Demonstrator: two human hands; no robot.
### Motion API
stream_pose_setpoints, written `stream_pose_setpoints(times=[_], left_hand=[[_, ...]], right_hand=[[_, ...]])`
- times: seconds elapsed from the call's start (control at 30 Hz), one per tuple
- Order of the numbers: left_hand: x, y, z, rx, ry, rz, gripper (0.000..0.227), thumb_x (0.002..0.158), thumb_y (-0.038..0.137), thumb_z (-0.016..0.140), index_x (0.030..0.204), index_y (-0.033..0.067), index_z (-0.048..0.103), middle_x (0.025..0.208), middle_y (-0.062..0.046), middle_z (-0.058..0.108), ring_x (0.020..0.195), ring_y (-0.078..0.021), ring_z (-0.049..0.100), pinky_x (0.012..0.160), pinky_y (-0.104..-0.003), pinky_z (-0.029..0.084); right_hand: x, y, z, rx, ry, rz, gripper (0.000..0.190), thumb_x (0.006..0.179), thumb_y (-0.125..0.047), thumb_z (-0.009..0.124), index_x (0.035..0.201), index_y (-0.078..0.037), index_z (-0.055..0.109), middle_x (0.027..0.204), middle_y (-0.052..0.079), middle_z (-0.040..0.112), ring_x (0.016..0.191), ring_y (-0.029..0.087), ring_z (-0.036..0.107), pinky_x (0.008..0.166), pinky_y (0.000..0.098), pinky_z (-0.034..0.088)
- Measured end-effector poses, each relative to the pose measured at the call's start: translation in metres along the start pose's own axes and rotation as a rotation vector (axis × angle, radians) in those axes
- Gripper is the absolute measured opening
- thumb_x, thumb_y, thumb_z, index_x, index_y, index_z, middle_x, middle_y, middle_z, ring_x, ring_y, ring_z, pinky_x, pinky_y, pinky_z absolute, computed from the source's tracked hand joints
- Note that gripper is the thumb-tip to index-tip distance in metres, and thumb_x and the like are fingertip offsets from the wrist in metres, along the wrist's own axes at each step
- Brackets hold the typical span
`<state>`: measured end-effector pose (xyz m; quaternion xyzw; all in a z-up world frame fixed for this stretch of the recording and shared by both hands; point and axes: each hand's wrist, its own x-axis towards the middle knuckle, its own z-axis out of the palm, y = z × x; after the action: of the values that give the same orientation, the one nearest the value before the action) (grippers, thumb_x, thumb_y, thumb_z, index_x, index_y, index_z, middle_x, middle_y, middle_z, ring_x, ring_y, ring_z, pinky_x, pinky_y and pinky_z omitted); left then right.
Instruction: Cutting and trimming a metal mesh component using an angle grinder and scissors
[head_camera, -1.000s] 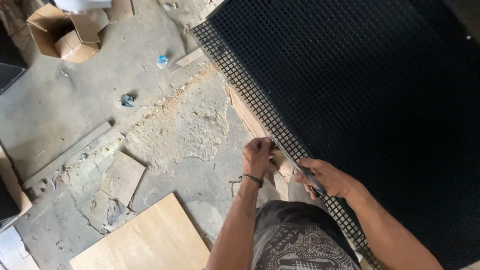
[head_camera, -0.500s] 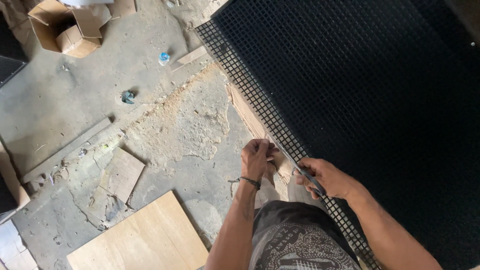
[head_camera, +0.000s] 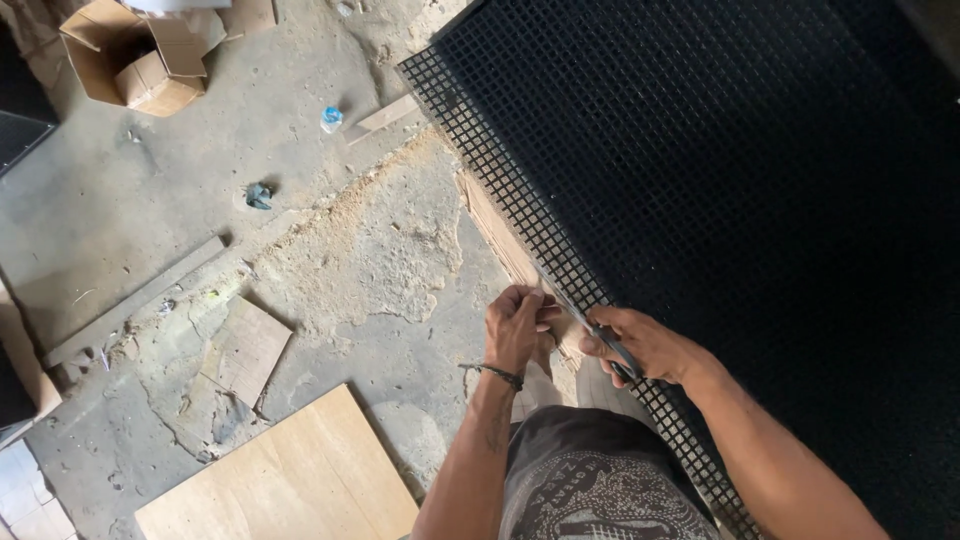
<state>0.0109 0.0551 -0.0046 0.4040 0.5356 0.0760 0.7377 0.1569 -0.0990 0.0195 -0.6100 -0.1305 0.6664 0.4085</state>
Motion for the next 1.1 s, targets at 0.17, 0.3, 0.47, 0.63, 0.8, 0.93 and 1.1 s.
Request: stream_pose_setpoints(times=[0.17, 0.3, 0.47, 0.63, 0.8, 0.93, 1.1], left_hand=[[-0.007, 0.008, 0.002, -0.016, -0.003, -0.018, 0.020, 0.096, 0.014, 0.063, 0.101, -0.0047, 0.069, 0.094, -0.019, 0.076, 0.079, -0.0215, 0.078, 0.066, -0.023, 0.063], [-0.006, 0.007, 0.003, -0.015, -0.006, -0.017, 0.019, 0.096, 0.014, 0.063, 0.098, -0.0043, 0.069, 0.094, -0.019, 0.076, 0.078, -0.0220, 0.079, 0.065, -0.022, 0.062], [-0.006, 0.005, 0.004, -0.053, -0.001, -0.024, 0.016, 0.096, 0.011, 0.063, 0.096, -0.0048, 0.068, 0.093, -0.021, 0.076, 0.078, -0.0240, 0.079, 0.063, -0.022, 0.062], [-0.006, 0.003, 0.005, -0.085, 0.006, -0.022, 0.014, 0.094, 0.008, 0.062, 0.092, -0.0048, 0.068, 0.091, -0.023, 0.076, 0.076, -0.0244, 0.079, 0.061, -0.021, 0.063], [-0.013, 0.007, 0.004, -0.132, 0.015, -0.037, 0.013, 0.094, 0.008, 0.062, 0.093, -0.0044, 0.067, 0.091, -0.022, 0.076, 0.076, -0.0231, 0.079, 0.060, -0.021, 0.063], [-0.012, 0.003, -0.002, -0.120, 0.010, 0.003, 0.015, 0.095, 0.008, 0.062, 0.091, -0.0055, 0.068, 0.091, -0.023, 0.077, 0.077, -0.0248, 0.079, 0.061, -0.023, 0.064], [-0.016, 0.007, -0.006, -0.134, 0.007, 0.022, 0.015, 0.094, 0.009, 0.062, 0.089, -0.0035, 0.068, 0.090, -0.021, 0.076, 0.076, -0.0225, 0.078, 0.060, -0.024, 0.063]], right_hand=[[0.003, 0.000, 0.000, -0.010, -0.011, -0.002, 0.041, 0.087, -0.037, 0.080, 0.094, 0.000, 0.063, 0.056, 0.021, 0.061, 0.042, 0.031, 0.067, 0.040, 0.0373, 0.054], [0.012, -0.004, 0.001, -0.005, -0.007, -0.022, 0.042, 0.087, -0.037, 0.080, 0.094, 0.000, 0.063, 0.055, 0.022, 0.062, 0.041, 0.031, 0.068, 0.038, 0.0362, 0.053], [0.017, 0.003, 0.001, -0.001, 0.021, -0.047, 0.035, 0.086, -0.029, 0.083, 0.094, -0.001, 0.064, 0.052, 0.019, 0.060, 0.038, 0.029, 0.065, 0.036, 0.0327, 0.051], [0.015, 0.004, 0.000, -0.003, 0.041, -0.056, 0.031, 0.085, -0.024, 0.085, 0.093, -0.001, 0.066, 0.050, 0.018, 0.058, 0.036, 0.028, 0.063, 0.035, 0.0317, 0.049], [0.011, 0.002, -0.002, 0.005, 0.054, -0.054, 0.029, 0.083, -0.021, 0.086, 0.095, -0.002, 0.068, 0.050, 0.020, 0.059, 0.035, 0.031, 0.063, 0.033, 0.0341, 0.049], [0.004, 0.001, -0.002, -0.023, 0.007, 0.000, 0.035, 0.086, -0.030, 0.081, 0.100, -0.002, 0.067, 0.056, 0.022, 0.063, 0.042, 0.031, 0.067, 0.040, 0.0365, 0.054], [0.016, 0.002, -0.004, 0.017, -0.040, 0.036, 0.035, 0.093, -0.034, 0.071, 0.106, -0.002, 0.066, 0.059, 0.021, 0.062, 0.046, 0.032, 0.068, 0.044, 0.0389, 0.057]])
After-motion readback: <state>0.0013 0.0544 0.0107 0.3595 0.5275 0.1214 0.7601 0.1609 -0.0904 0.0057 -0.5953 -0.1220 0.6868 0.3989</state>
